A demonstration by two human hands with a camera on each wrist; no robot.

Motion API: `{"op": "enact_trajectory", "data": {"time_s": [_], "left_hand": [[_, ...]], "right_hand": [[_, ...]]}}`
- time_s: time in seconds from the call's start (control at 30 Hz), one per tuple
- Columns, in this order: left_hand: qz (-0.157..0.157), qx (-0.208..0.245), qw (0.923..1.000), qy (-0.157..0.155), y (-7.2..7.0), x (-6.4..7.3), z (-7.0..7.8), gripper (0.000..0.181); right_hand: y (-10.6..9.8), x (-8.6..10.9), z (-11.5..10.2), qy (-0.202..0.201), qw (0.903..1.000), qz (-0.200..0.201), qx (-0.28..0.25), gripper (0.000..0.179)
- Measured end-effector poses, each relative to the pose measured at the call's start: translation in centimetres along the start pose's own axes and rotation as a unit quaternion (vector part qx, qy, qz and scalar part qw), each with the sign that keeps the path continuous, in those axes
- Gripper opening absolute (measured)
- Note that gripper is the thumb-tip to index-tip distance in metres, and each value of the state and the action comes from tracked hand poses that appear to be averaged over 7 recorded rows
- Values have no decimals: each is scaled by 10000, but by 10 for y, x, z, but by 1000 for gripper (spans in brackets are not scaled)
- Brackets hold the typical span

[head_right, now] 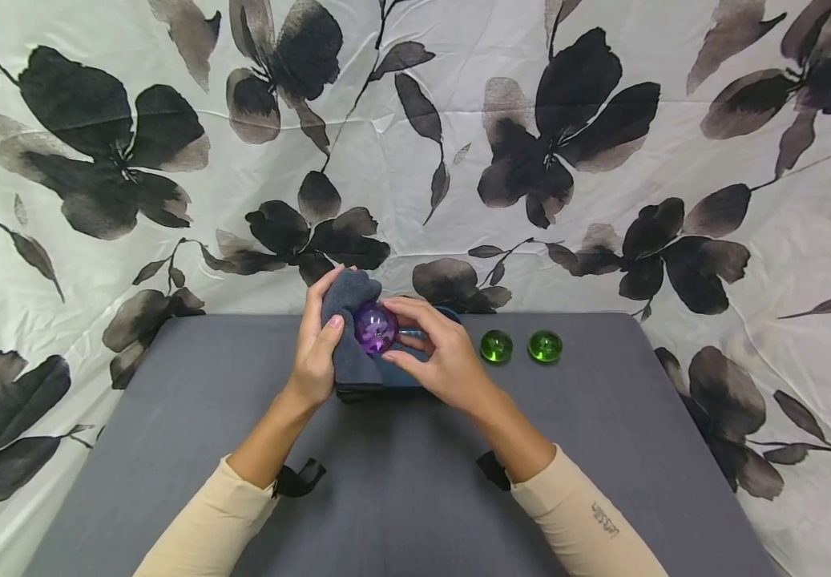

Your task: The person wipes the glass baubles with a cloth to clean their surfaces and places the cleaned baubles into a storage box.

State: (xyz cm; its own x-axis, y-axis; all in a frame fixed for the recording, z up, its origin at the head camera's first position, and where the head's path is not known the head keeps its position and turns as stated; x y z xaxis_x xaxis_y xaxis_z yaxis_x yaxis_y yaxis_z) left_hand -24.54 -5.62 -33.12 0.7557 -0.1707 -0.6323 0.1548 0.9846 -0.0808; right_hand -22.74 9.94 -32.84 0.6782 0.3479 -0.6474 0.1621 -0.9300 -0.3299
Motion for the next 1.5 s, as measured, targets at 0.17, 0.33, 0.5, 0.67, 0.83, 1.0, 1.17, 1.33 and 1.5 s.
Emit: {"op": "enact_trajectory", "data": {"time_s": [0.17, 0.33, 0.5, 0.67, 0.83, 1.0, 1.17, 1.33, 1.5], "left_hand": [[-71, 54, 9998, -152, 1, -1, -2, 61], [-93, 146, 9995, -248, 1, -1, -4, 63], [-113, 71, 9997, -213, 2, -3, -3, 62], [-77, -115, 9998, -106, 2, -5, -3, 61], [-19, -275, 9996, 21, 2, -6, -1, 62], [35, -286, 9996, -9, 3, -8, -1, 62], [54, -278, 9995, -150, 2, -9, -3, 62], [12, -268, 9994, -201, 4, -9, -4, 62], [-57, -227, 9996, -178, 7, -9, -3, 61]], "right_hand": [[-3, -1, 0, -112, 9999, -4, 74, 66], [-6, -4, -3, -182, 9994, -13, 286, 66], [-8, -6, -2, -182, 9994, -49, 288, 66], [-9, -8, 1, -98, 9985, -78, 535, 62], [-9, -8, 3, 48, 9971, -115, 755, 61], [-9, -8, 1, -9, 9982, 37, 606, 61], [-9, -7, 0, -186, 9994, 201, 199, 54], [-9, -5, -2, -339, 9993, 96, -90, 58], [-11, -5, -2, -392, 9992, 115, -5, 60]]}}
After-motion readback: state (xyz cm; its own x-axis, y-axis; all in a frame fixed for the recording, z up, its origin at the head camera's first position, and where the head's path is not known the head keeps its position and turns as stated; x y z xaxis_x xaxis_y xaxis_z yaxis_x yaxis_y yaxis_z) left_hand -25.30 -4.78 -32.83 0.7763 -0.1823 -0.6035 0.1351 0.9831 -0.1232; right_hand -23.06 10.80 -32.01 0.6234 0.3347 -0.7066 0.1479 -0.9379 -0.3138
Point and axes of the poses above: each hand's wrist, its own x-axis away from the middle knuckle, its own y-axis out of the palm, z = x × y, the point moved 9 cm from there along -x, towards the middle knuckle, and after that the axes turned 2 degrees about -y, right-handed, at the moved point
